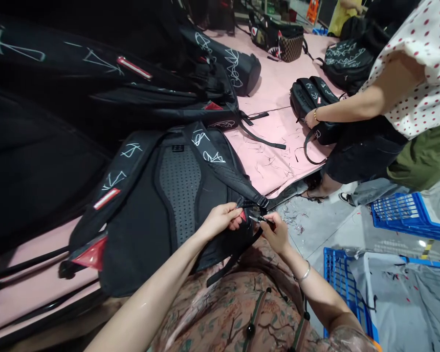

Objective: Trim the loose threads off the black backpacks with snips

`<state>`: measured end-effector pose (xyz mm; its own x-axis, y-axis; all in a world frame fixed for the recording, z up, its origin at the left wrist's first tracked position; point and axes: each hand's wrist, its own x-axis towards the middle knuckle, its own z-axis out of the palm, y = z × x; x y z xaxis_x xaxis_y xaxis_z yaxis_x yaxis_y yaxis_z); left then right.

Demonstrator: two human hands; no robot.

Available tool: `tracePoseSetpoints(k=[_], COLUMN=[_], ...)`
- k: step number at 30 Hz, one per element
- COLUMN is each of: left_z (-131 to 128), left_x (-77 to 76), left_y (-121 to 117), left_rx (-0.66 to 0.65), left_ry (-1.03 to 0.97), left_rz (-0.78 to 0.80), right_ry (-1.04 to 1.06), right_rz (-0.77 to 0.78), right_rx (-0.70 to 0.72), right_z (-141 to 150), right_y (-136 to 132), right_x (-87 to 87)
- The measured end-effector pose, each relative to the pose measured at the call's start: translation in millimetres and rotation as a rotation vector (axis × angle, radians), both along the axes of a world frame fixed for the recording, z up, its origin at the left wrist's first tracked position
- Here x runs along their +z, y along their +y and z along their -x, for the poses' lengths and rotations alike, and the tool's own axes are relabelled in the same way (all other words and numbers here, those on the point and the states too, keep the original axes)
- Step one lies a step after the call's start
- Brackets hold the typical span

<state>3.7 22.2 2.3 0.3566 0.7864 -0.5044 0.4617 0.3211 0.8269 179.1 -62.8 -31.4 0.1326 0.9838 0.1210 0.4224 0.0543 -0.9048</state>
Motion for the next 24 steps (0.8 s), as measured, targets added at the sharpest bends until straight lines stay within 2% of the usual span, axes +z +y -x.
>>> tracePoseSetpoints(k=[4, 9, 13, 17, 20, 24], left_z=[-1.6, -7.5, -9.2, -4.0, 1.3, 5.2], left_x=[8.4, 25.0, 26.5, 17.8, 11.1, 4.0], left_y=[-1.8, -7.0, -11.4, -7.7, -1.9, 4.4], left_rx=[-0.006, 0.057, 0.136, 0.164, 0.189, 0.254], left_ry=[0.113, 0.358, 0.427, 0.305, 0.165, 0.016], left_rz=[-0.053, -0.273, -0.373, -0.285, -0.143, 0.018], right_ry=[-0.074, -0.176, -0.205, -0.048, 0.081, 0.244], right_rz=[0.008, 0.006, 0.006, 0.008, 0.008, 0.089], right_rx=[-0.023, -0.015, -0.015, -0.122, -0.208, -0.078], right_z=[1.5, 2.2, 4.0, 6.3, 8.5, 14.3], right_y=[1.1, -0.2, -4.3, -4.9, 9.1, 47.7], right_x=[1.9, 0.0, -2.3, -3.7, -9.1, -18.2])
